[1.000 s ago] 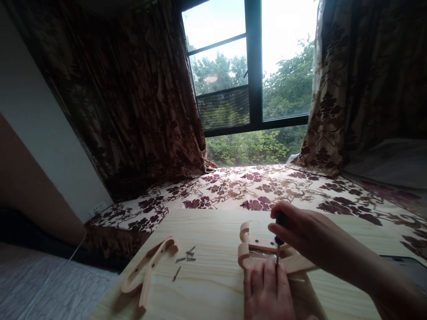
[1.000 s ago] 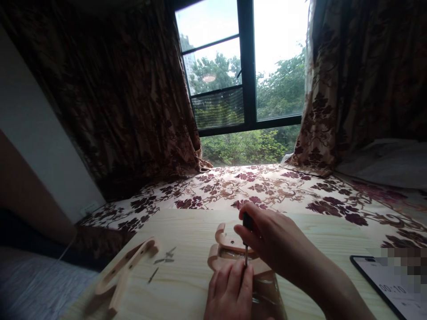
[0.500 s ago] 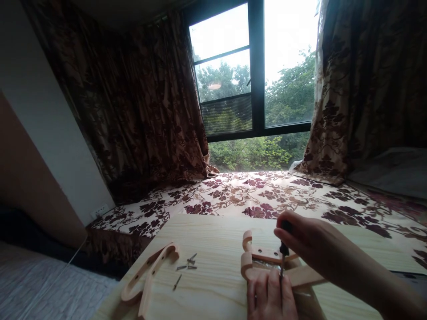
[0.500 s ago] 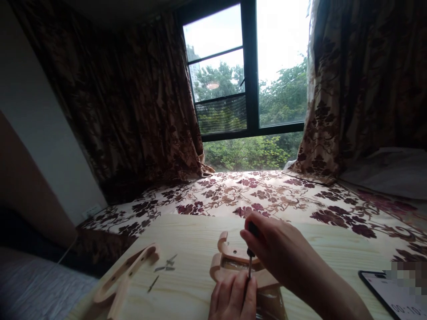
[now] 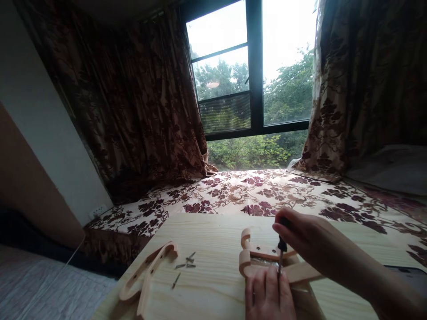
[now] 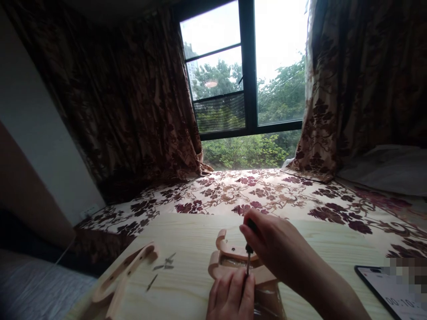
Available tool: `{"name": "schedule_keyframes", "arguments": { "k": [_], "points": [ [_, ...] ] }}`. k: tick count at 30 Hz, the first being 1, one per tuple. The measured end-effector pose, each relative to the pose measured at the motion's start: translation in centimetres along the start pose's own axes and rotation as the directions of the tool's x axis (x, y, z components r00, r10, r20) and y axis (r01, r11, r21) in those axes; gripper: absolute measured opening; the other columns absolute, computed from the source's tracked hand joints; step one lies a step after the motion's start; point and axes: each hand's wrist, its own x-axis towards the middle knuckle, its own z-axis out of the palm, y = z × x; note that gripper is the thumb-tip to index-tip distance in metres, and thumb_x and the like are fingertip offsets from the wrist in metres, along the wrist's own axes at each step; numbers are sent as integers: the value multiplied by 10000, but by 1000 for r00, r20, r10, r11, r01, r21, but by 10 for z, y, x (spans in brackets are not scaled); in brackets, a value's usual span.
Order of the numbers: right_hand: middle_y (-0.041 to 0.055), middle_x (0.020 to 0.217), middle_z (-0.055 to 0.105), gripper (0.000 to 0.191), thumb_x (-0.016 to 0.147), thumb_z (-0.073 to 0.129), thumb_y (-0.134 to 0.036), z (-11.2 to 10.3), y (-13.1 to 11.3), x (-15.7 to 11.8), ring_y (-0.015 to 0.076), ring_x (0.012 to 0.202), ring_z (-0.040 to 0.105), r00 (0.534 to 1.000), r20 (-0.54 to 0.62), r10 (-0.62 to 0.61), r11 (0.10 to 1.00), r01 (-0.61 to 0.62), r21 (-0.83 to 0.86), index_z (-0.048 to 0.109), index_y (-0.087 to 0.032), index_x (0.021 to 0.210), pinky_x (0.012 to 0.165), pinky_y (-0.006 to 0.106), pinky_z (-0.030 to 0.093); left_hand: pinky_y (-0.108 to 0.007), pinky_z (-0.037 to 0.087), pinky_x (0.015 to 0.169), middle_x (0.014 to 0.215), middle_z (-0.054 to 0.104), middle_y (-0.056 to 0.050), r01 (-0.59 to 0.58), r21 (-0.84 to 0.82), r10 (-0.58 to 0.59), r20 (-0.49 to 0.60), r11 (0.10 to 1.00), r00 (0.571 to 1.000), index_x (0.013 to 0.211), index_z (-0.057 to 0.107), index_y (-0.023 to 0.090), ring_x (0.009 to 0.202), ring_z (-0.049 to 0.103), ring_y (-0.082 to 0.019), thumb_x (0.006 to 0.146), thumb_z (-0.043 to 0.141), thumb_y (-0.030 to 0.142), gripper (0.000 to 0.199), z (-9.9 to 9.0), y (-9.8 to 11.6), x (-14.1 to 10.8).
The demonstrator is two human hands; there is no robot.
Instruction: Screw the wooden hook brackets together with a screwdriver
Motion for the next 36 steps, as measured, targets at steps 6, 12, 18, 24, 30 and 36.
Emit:
{"name": "schedule_keyframes", "arguments": {
  "k": [6, 12, 18, 24, 30, 36],
  "points": [
    [-19, 691, 627, 119, 919, 431, -329, -1, 1, -3, 145, 560, 555, 999, 8, -46, 999, 46, 3, 516, -247, 932, 541, 248, 376, -348, 494, 768, 939, 736, 31, 42, -33, -43, -42, 999, 998, 1002, 653, 263, 819, 657, -203, 744, 543, 96, 327, 11, 3, -6],
    [-31, 605, 572, 171, 928, 402, -297, -6, -5, -3, 127, 507, 495, 998, 8, -57, 998, 57, -15, 473, -236, 784, 501, 233, 363, -419, 428, 790, 918, 724, -44, 109, -152, -129, -128, 982, 983, 962, 667, 216, 840, 613, -257, 719, 572, 476, 368, 17, 10, -7],
    [-42, 564, 568, 119, 894, 464, -290, -5, -2, -2, 121, 451, 500, 995, -70, -66, 998, 64, -23, 484, -238, 789, 468, 224, 346, -430, 428, 836, 1021, 715, -48, 105, -147, -100, 35, 984, 994, 1046, 661, 193, 934, 603, -267, 801, 378, 630, 575, -4, 9, 2],
    [-31, 625, 593, 157, 934, 420, -336, -7, -5, -3, 131, 516, 530, 997, 3, -77, 996, 77, -39, 506, -238, 847, 503, 228, 358, -408, 488, 734, 971, 735, -50, 19, -109, -11, 68, 994, 998, 984, 687, 172, 856, 643, -251, 834, 353, 624, 582, -20, 5, 19],
    [-19, 594, 592, 165, 912, 429, -328, -3, -1, 1, 139, 491, 518, 998, -35, -49, 997, 47, -53, 500, -232, 798, 491, 238, 351, -420, 496, 757, 972, 737, -58, 71, -126, -63, 70, 989, 996, 960, 699, 164, 876, 652, -254, 875, 293, 590, 595, -22, 10, 23],
    [-12, 606, 601, 186, 918, 432, -350, -7, -1, 0, 140, 504, 522, 1000, -22, -21, 998, 19, -61, 500, -224, 800, 502, 245, 348, -431, 498, 746, 1018, 723, -65, 17, -125, -4, 104, 992, 995, 1046, 667, 173, 889, 638, -274, 799, 424, 618, 565, -15, 4, 12]
  ]
}}
